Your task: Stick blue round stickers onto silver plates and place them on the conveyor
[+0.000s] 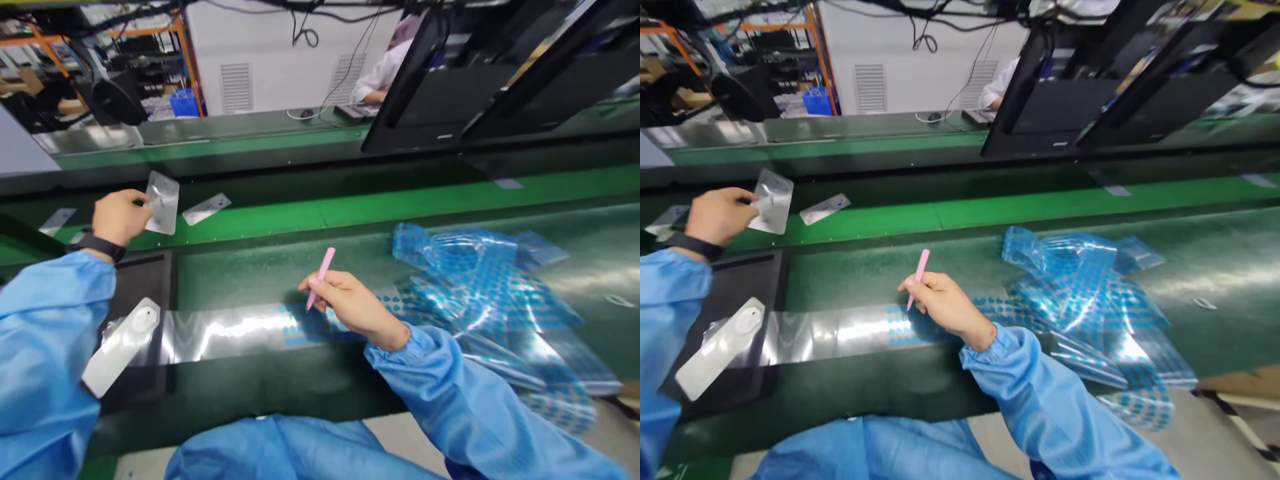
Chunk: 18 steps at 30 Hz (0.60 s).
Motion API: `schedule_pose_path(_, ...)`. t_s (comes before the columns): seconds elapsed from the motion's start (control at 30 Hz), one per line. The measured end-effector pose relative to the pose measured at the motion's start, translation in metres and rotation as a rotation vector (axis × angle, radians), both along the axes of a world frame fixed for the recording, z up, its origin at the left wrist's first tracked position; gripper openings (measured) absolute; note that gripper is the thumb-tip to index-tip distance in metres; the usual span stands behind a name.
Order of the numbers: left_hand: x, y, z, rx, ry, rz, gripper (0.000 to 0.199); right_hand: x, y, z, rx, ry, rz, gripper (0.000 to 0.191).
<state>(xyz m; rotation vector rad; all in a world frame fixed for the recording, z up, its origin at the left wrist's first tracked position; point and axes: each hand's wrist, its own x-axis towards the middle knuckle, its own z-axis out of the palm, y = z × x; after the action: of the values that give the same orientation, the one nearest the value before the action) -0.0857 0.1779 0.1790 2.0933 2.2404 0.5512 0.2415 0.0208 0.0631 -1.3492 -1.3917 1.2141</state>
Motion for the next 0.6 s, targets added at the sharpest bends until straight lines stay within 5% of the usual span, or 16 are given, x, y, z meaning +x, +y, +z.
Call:
schedule_pose_path(0.13,0.017,-0.097,0.01,0.027,-0.027,0.004,0.032,-0.014,-0.012,-0.011,-0.164,0.006,0.143,0.018)
schedule_pose_path(0.2,0.029,-0.145,-0.009,-0.019,-0.169,-0.06,0.031,-0.019,-0.009,-0.015,-0.191,0.018,0.1,0.007)
schedule_pose_path(0.3,0.049,-0.193,-0.061,-0.195,-0.409,-0.149,0.029,-0.024,0.001,-0.023,-0.183,0.036,0.022,0.005)
schedule_pose_path(0.4,0.066,-0.213,-0.114,-0.329,-0.562,-0.201,0.028,-0.027,0.014,-0.03,-0.188,0.025,-0.007,0.012)
schedule_pose_path(0.47,0.072,-0.217,-0.136,-0.362,-0.622,-0.193,0.024,-0.029,0.019,-0.033,-0.213,0.015,-0.008,0.016)
schedule_pose_path(0.6,0.071,-0.222,-0.143,-0.412,-0.648,-0.25,0.016,-0.031,0.023,-0.035,-0.268,0.045,-0.037,0.019)
